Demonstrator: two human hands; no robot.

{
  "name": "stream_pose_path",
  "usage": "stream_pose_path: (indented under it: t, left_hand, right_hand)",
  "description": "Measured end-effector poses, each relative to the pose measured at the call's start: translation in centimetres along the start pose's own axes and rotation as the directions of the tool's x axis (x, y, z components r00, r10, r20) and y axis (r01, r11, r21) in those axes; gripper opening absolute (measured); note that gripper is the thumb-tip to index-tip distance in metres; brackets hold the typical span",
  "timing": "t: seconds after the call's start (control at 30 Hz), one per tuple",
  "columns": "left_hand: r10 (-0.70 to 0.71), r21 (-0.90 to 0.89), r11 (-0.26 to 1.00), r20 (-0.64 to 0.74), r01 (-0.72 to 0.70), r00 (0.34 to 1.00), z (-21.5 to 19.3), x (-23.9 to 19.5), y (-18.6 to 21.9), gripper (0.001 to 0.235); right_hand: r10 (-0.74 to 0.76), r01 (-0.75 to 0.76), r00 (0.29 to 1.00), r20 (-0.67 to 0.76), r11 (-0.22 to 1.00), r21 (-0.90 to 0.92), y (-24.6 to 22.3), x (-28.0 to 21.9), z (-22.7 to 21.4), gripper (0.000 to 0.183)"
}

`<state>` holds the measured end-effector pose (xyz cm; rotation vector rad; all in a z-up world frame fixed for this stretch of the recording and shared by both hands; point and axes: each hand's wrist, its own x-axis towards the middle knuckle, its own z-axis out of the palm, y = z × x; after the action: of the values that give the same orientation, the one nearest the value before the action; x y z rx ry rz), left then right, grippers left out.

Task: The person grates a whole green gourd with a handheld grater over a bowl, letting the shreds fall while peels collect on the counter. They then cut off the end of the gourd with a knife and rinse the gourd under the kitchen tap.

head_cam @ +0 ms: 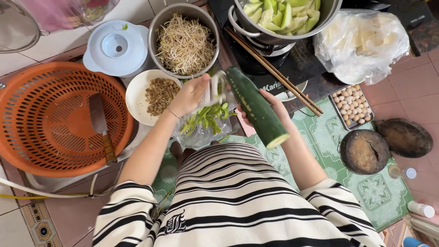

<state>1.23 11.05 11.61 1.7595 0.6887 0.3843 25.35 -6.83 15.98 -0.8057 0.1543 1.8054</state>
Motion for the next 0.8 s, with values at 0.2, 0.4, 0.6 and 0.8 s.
stream_pose_path:
  t: [0.2, 0.4, 0.6, 0.8]
  left_hand:
    - [0.449, 0.453, 0.742, 0.211, -0.494, 0.868, 0.1, -0.1, 10.6, 0.062]
    - [0.631, 0.533, 0.477, 0.346, -0.699, 0.694, 1.4, 0.4, 13.8, 0.052]
    - [0.626, 0.517, 0.468, 0.378, -0.716, 0.682, 1.8, 0.2, 13.7, 0.052]
    - [0.615, 0.487, 0.51, 0.37, -0.709, 0.696, 1.5, -0.8, 14.5, 0.053]
  right_hand:
    - [-0.013, -0.008, 0.99, -0.139, 0.989, -0.147, 0.2, 1.9, 2.5, 0.044]
    - [-0.021, 0.007, 0.993, -0.115, 0.993, -0.12, 0.6, 4.6, 0.3, 0.028]
    - [0.006, -0.015, 0.992, -0.127, 0.997, -0.071, 1.0, 4.0, 1.3, 0.026]
    - [0.031, -0.047, 0.987, -0.159, 0.994, -0.099, 1.2, 2.8, 3.6, 0.027]
